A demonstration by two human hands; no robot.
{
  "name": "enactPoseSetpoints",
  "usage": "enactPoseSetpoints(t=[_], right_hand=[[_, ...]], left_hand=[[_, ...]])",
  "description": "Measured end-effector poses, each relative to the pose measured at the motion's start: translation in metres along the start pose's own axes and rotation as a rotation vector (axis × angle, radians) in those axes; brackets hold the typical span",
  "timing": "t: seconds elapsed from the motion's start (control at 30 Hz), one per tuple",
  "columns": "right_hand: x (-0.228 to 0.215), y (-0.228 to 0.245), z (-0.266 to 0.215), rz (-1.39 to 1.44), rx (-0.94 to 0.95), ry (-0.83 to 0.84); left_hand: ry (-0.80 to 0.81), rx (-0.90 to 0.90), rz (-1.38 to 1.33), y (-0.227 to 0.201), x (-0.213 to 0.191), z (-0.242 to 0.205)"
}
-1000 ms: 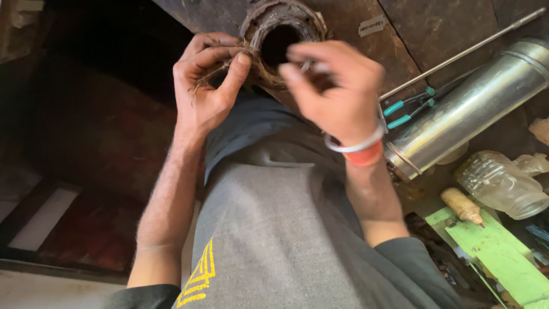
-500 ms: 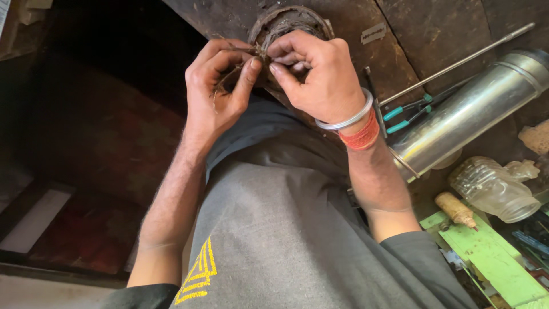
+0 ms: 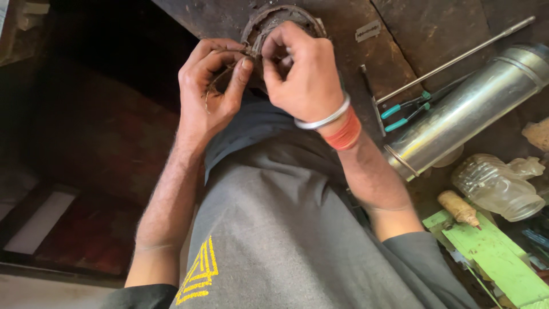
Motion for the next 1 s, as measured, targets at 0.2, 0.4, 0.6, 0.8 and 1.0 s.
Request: enactPoseSetpoints(t=[0.2,0.4,0.6,0.8,1.0], right_hand=[[-0.002,-0.008,-0.005,0.179,-0.017,0.053],[-0.003,-0.005,-0.006,0.106,-0.05,0.082],[-0.003,0.018,-0.007,-0.062,-0.295,0.166],[-0.007,0.008,0.001,0.067,-0.293,0.236],[-0.005,-0.007,-0.006,0.189,-0.159,0.267]], left_hand=[[0.049,-0.001,-0.03,-0.006,0.002,0.001],[0.131,0.091,0.072,-0.009,0.004,-0.001],[0.109,0.184,0.095,0.002,0.009,-0.002],[0.048,0.209,0.07,0.005,0.01,-0.004],[0.049,0.17,0.035,0.009,0.01,-0.009]])
Point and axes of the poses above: each hand's wrist, its own z-axis towards the middle knuckle, its own x-axis out of the palm, y = z × x, the point moved 8 cm from there along z, towards the middle knuckle, and after that the axes turned 1 degree about -z, right-handed, at the moved point
